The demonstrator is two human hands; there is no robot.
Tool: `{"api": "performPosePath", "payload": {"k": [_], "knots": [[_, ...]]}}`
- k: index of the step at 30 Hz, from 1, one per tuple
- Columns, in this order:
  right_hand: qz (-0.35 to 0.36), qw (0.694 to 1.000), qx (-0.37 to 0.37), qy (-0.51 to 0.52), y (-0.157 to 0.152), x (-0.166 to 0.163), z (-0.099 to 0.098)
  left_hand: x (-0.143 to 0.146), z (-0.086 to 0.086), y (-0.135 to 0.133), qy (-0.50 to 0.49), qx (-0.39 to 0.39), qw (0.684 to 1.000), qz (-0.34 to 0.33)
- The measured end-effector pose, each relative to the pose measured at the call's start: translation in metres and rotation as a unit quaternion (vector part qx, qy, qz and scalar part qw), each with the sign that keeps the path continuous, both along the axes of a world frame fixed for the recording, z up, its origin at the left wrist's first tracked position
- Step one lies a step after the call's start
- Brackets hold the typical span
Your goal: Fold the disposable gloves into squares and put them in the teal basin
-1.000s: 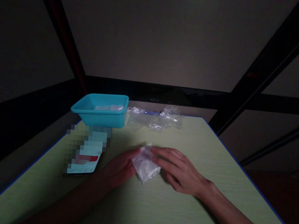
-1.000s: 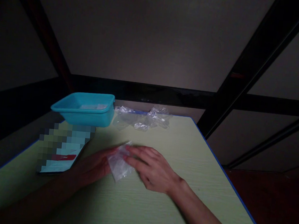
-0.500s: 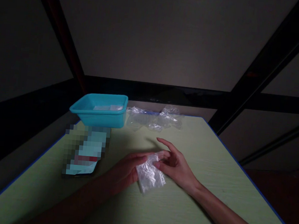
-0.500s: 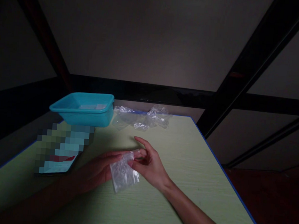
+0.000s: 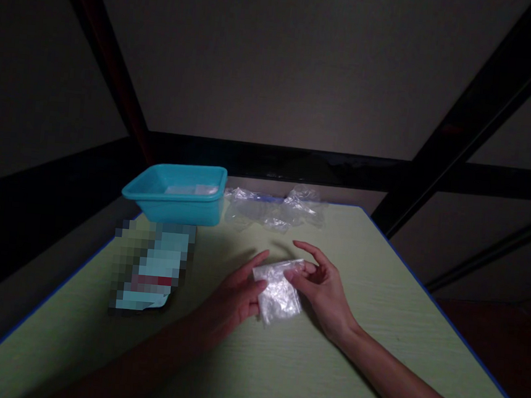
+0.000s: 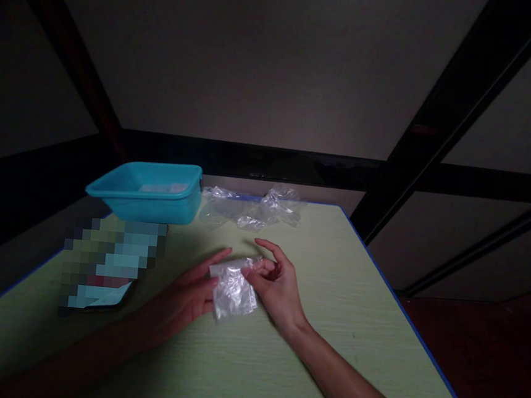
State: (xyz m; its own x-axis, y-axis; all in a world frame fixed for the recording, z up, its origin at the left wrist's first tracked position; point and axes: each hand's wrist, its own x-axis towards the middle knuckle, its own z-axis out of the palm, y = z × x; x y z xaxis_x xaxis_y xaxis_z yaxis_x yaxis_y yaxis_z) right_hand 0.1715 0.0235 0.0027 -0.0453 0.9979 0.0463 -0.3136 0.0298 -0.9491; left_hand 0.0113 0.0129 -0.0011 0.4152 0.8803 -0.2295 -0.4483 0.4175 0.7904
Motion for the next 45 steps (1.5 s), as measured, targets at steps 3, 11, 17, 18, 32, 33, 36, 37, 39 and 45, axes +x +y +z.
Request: {"api": "performPosePath", "payload": {"k": [3, 11, 17, 18, 32, 33, 36, 37, 39, 45], "knots": [[-0.032, 0.999, 0.004, 0.006, 0.003, 0.002, 0.0, 0.0, -0.002, -0.003, 0.06, 0.075, 0.995, 0.0], [-0.074, 0.997, 0.009, 0.0, 0.002, 0.001, 0.0, 0.003, 0.001, -0.005, 0.156, 0.178, 0.971, -0.014], [-0.053, 0.998, 0.021, 0.006, 0.002, 0.001, 0.001, 0.0, -0.005, -0.002, 0.26, 0.186, 0.948, 0.006], [-0.048, 0.999, 0.025, 0.006, 0.002, 0.001, 0.0, 0.0, -0.006, -0.002, 0.266, 0.189, 0.945, 0.01], [0.124, 0.989, 0.076, -0.02, 0.008, 0.014, -0.002, -0.003, -0.001, 0.002, 0.254, 0.165, 0.952, 0.032], [0.137, 0.987, 0.08, -0.026, 0.009, 0.015, -0.002, -0.003, -0.001, 0.002, 0.254, 0.164, 0.953, 0.032], [0.163, 0.98, 0.086, -0.077, 0.008, 0.017, -0.001, -0.003, 0.0, 0.002, 0.248, 0.164, 0.955, 0.024], [0.168, 0.977, 0.086, -0.097, 0.007, 0.017, -0.001, -0.004, 0.0, 0.002, 0.245, 0.165, 0.955, 0.02], [0.174, 0.974, 0.085, -0.118, 0.006, 0.017, 0.0, -0.004, 0.0, 0.003, 0.248, 0.171, 0.953, 0.012], [0.187, 0.974, 0.077, -0.104, 0.006, 0.017, -0.001, -0.005, -0.001, 0.004, 0.268, 0.174, 0.948, 0.007]]}}
